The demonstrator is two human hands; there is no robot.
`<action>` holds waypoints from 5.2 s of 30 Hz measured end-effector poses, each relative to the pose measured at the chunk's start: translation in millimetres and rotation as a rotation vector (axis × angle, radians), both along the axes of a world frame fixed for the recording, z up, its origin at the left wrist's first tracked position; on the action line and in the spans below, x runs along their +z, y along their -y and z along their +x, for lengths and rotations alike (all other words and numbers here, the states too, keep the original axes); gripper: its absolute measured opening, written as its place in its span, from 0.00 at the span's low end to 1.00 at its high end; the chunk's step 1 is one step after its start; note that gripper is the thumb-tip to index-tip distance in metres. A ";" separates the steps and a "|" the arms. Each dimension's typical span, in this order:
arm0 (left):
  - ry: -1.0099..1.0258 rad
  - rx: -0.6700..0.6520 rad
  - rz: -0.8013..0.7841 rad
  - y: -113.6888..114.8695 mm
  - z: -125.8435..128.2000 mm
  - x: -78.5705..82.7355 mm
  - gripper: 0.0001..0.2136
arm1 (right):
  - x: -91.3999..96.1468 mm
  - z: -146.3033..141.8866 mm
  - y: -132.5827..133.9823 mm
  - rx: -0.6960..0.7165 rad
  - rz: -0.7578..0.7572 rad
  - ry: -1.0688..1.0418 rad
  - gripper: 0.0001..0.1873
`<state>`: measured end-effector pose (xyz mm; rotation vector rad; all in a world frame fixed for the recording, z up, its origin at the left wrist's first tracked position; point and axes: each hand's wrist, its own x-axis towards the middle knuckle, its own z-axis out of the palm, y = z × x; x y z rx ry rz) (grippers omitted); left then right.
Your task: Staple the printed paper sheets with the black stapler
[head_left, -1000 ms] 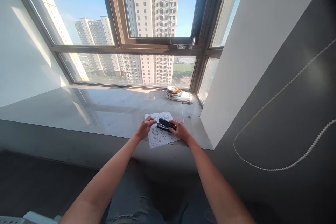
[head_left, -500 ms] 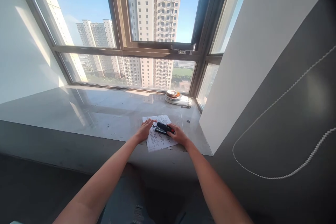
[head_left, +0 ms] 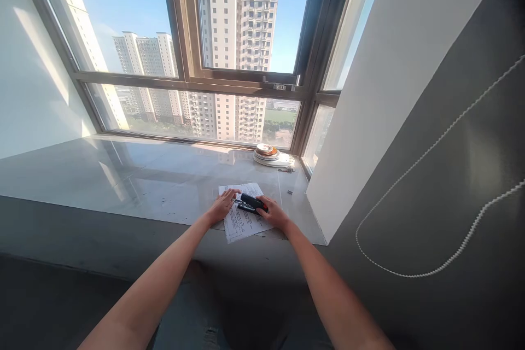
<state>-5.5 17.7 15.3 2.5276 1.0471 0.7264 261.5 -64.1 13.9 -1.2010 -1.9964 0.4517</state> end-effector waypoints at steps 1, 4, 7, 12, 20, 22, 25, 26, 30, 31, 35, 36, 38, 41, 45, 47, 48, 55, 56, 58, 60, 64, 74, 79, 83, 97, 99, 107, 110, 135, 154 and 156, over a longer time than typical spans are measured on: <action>0.000 -0.001 -0.001 -0.2 0.1 -0.4 0.23 | -0.1 -0.1 -0.1 0.001 -0.001 -0.002 0.21; 0.001 0.010 -0.009 -0.8 1.2 -1.5 0.17 | 0.4 -0.6 0.4 0.006 0.006 -0.008 0.20; -0.001 0.012 -0.007 -2.1 2.4 -2.1 0.11 | 0.7 -0.9 1.3 0.008 0.019 -0.011 0.20; 0.062 -0.023 0.026 -4.4 1.9 -2.6 0.09 | 1.4 -0.8 2.3 -0.008 0.005 -0.003 0.20; 0.180 0.217 0.098 3.1 -0.9 -2.2 0.07 | 3.5 -1.4 4.7 -0.028 -0.006 0.003 0.20; 0.204 0.237 0.050 4.8 -2.3 0.0 0.07 | 2.7 -1.5 4.2 -0.022 -0.014 0.005 0.20; 0.255 0.278 -0.065 9.6 -1.0 6.0 0.06 | 2.5 -1.9 3.5 -0.002 -0.029 0.025 0.20; 0.275 0.298 -0.111 12.4 1.5 8.6 0.07 | 2.8 -2.1 3.5 0.000 -0.030 0.036 0.20; 0.286 0.297 -0.221 27.0 23.8 17.6 0.17 | 4.2 -2.8 3.0 0.001 -0.016 0.072 0.20; 0.277 0.294 -0.222 30.5 30.9 18.4 0.18 | 4.1 -2.9 2.5 -0.001 -0.013 0.078 0.19; 0.277 0.320 -0.204 39.4 52.2 15.8 0.19 | 1.7 -3.2 -0.8 -0.023 0.002 0.105 0.17; 0.279 0.325 -0.201 39.9 54.1 15.1 0.19 | 1.2 -3.4 -1.4 -0.027 0.006 0.110 0.17; 0.270 0.304 -0.200 38.8 52.7 15.3 0.20 | 0.9 -4.0 -1.7 -0.032 0.012 0.113 0.16; 0.147 0.227 -0.148 31.3 36.0 18.0 0.19 | 2.6 -4.7 0.5 -0.041 0.001 0.096 0.16; -0.190 0.398 0.043 16.1 -10.6 12.9 0.20 | 4.6 -4.9 3.9 -0.041 0.020 0.069 0.16; -0.301 0.543 0.056 9.8 -34.8 5.5 0.23 | 4.7 -5.3 4.7 -0.049 0.021 0.071 0.15; -0.336 0.581 0.031 7.5 -44.4 1.8 0.25 | 4.7 -5.7 5.2 -0.060 0.016 0.074 0.15; -0.370 0.618 -0.035 5.0 -55.9 -3.8 0.28 | 7.1 -4.4 26.9 -0.196 -0.064 0.102 0.12; -0.368 0.617 -0.034 5.6 -54.4 -2.4 0.28 | 8.1 -2.5 32.1 -0.218 -0.079 0.108 0.13; -0.367 0.618 -0.031 6.7 -52.5 0.4 0.28 | 10.7 2.8 40.6 -0.254 -0.106 0.125 0.14; -0.369 0.615 -0.033 7.8 -51.7 2.7 0.28 | 13.9 10.7 43.5 -0.242 -0.130 0.118 0.16; -0.376 0.619 -0.036 10.6 -50.8 5.9 0.28 | 19.5 32.8 25.5 -0.498 -0.105 0.019 0.23; -0.335 0.632 0.002 9.8 -51.1 1.0 0.25 | -0.9 30.0 -62.7 -0.807 -0.442 0.389 0.41; -0.320 0.626 -0.016 11.0 -50.7 -0.1 0.24 | 3.9 0.6 -93.5 -0.607 -0.517 0.560 0.35; -0.280 0.623 -0.036 9.8 -53.7 1.1 0.24 | 10.2 -40.3 -118.8 -0.527 -0.511 0.558 0.36; -0.100 0.749 -0.205 -6.9 -69.8 2.6 0.27 | 2.5 -84.6 -106.5 -0.368 -0.182 0.537 0.34; -0.103 0.755 -0.205 -6.9 -68.4 2.7 0.27 | -1.4 -76.0 -94.3 -0.410 -0.192 0.522 0.34; -0.187 0.751 -0.175 -1.2 -62.7 10.1 0.23 | -7.1 -8.7 -46.2 -0.649 -0.288 0.540 0.33; -0.224 0.752 -0.156 0.0 -60.3 8.7 0.23 | -13.8 19.7 -35.3 -0.742 -0.308 0.531 0.32; -0.101 -0.061 -0.028 26.8 3.0 1.4 0.19 | 16.7 -3.5 51.6 -0.302 -0.027 0.103 0.21; 0.118 -0.004 -0.081 24.3 1.2 -12.0 0.16 | -2.9 10.1 37.3 -0.167 0.049 -0.113 0.21; 0.135 -0.055 -0.100 25.8 1.3 -11.8 0.16 | -4.8 10.8 36.4 -0.161 0.028 -0.141 0.22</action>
